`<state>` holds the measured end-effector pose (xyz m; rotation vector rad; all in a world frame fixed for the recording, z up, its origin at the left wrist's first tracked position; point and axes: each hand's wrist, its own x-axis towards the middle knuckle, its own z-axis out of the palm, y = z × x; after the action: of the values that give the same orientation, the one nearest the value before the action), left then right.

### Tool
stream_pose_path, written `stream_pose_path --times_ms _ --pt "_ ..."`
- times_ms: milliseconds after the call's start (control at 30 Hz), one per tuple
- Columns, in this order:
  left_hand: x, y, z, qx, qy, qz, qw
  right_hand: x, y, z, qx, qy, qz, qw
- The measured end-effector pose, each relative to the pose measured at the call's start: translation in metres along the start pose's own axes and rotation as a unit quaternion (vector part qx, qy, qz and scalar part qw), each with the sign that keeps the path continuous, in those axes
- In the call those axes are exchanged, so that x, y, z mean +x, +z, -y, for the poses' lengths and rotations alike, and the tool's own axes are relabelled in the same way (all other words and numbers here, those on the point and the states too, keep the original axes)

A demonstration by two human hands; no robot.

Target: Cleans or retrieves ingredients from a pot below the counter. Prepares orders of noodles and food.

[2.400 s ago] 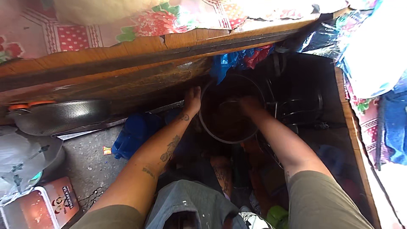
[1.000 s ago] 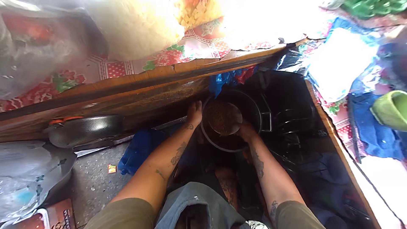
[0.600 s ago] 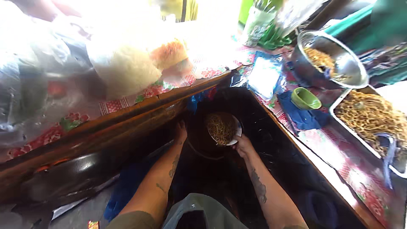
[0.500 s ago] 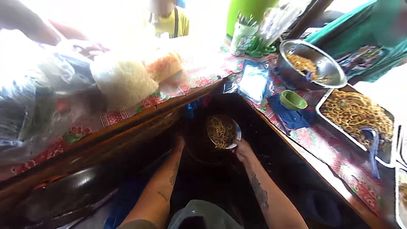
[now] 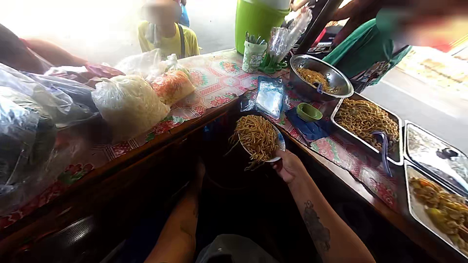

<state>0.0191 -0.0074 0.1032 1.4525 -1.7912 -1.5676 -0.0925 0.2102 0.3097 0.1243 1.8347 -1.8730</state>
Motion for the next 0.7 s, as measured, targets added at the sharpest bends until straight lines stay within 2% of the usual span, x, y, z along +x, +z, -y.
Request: stream_pose_path --times_ms 267,700 --pt "-0.004 0.011 -0.005 0.003 -0.020 0.004 1.000 -0.025 -0.033 0.084 0.029 -0.053 -0.040 0.997" --pt "0.002 0.023 -0.008 0.001 -0.020 -0.010 1.000 0.009 -0.170 0.236 0.012 -0.204 -0.167 0.964"
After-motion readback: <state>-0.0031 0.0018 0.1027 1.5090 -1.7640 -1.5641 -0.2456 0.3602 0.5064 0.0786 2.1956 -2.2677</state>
